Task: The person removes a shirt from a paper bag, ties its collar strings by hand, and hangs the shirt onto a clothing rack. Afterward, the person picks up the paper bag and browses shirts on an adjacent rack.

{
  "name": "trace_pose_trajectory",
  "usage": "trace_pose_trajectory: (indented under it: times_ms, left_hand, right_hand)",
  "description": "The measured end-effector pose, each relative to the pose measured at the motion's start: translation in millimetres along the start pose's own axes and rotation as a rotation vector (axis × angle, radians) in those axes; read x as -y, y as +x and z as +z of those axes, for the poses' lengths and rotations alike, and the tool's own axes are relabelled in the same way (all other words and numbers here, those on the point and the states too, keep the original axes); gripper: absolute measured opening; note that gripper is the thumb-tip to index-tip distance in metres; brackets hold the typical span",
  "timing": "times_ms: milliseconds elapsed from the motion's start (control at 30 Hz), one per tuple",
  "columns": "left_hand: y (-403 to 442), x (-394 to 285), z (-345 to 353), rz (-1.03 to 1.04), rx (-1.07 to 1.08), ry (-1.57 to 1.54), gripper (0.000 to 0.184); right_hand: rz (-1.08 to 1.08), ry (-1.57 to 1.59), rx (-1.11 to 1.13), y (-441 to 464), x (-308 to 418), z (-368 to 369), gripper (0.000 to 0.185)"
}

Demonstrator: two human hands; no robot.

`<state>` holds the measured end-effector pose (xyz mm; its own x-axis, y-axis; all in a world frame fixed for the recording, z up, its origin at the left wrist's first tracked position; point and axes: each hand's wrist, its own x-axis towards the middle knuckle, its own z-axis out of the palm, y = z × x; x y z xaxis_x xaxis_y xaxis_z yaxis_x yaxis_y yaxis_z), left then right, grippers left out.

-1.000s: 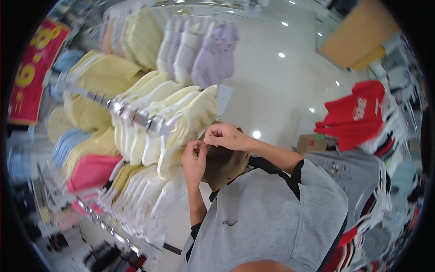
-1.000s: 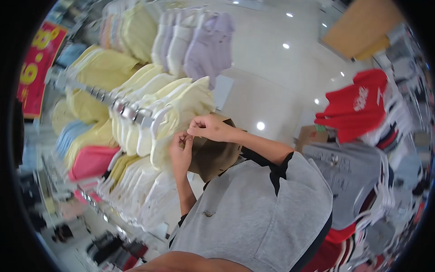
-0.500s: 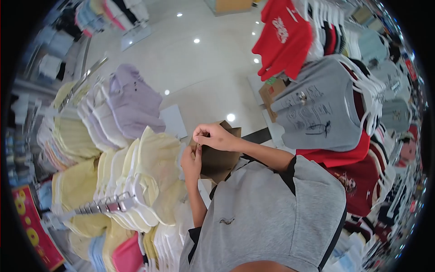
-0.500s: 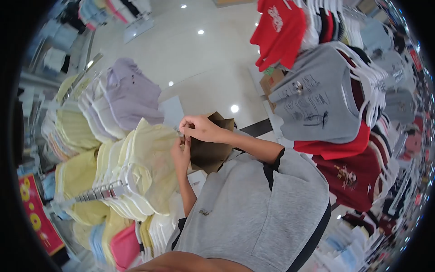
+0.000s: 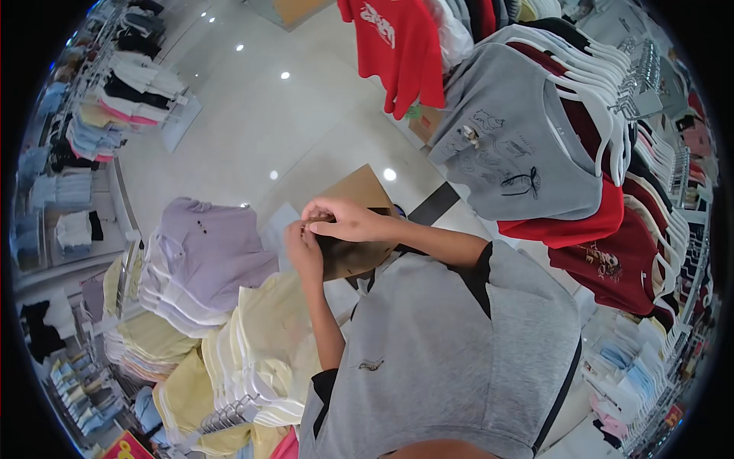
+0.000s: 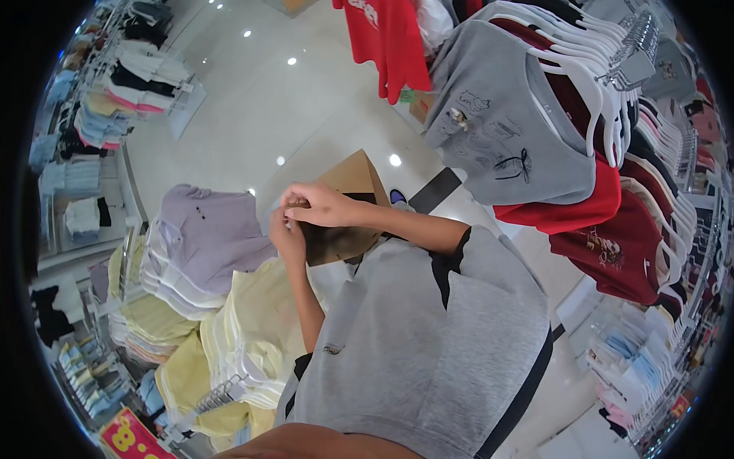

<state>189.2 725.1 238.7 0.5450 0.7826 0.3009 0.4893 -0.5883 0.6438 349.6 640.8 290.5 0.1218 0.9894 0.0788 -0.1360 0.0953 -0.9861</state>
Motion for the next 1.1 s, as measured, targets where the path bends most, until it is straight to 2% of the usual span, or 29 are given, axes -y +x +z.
trace_pose_trajectory:
  times_ms: [100, 200, 300, 400, 500, 533, 633, 667, 800, 900, 1100]
  left_hand:
    - [36, -27, 16, -0.221, -0.030, -0.081, 0.014]
    - [53, -26, 52, -0.333, 0.029, -0.269, 0.020]
    - [67, -32, 87, -0.282, 0.372, -0.581, 0.028]
    - [80, -62, 112, -0.335, 0.321, -0.734, 0.033]
    - [109, -72, 115, -0.461, 0.487, -0.848, 0.048]
    - [125, -64, 120, -0.467, 0.547, -0.933, 0.049]
    - [157, -71, 122, -0.478, 0.570, -1.245, 0.048]
    - [169, -70, 125, -0.444, 0.607, -1.257, 0.054]
    - [218, -93, 136, -0.375, 0.595, -1.299, 0.050]
    - [261, -95, 148, -0.106, 0.696, -1.106, 0.044]
    - [357, -143, 137, 0.266, 0.663, -1.000, 0.046]
  right_hand:
    - [-0.051, 0.015, -0.059, 11, 1, -25, 0.028]
    - [-0.093, 0.000, -0.154, 21, 3, -54, 0.035]
    - [-0.108, -0.046, -0.216, 28, 11, -75, 0.043]
    - [-0.066, -0.074, -0.246, 42, 15, -93, 0.048]
    - [0.111, 0.061, -0.260, 46, 23, -114, 0.047]
    - [0.113, 0.070, -0.275, 47, 27, -120, 0.044]
    - [-0.057, -0.083, -0.321, 58, 11, -141, 0.039]
    - [-0.084, -0.053, -0.386, 58, 7, -143, 0.035]
    - [-0.090, 0.210, -0.619, 59, 2, -155, 0.031]
    - [-0.109, 0.248, -0.775, 47, -13, -172, 0.031]
    - [0.002, 0.332, -1.140, 5, -39, -172, 0.030]
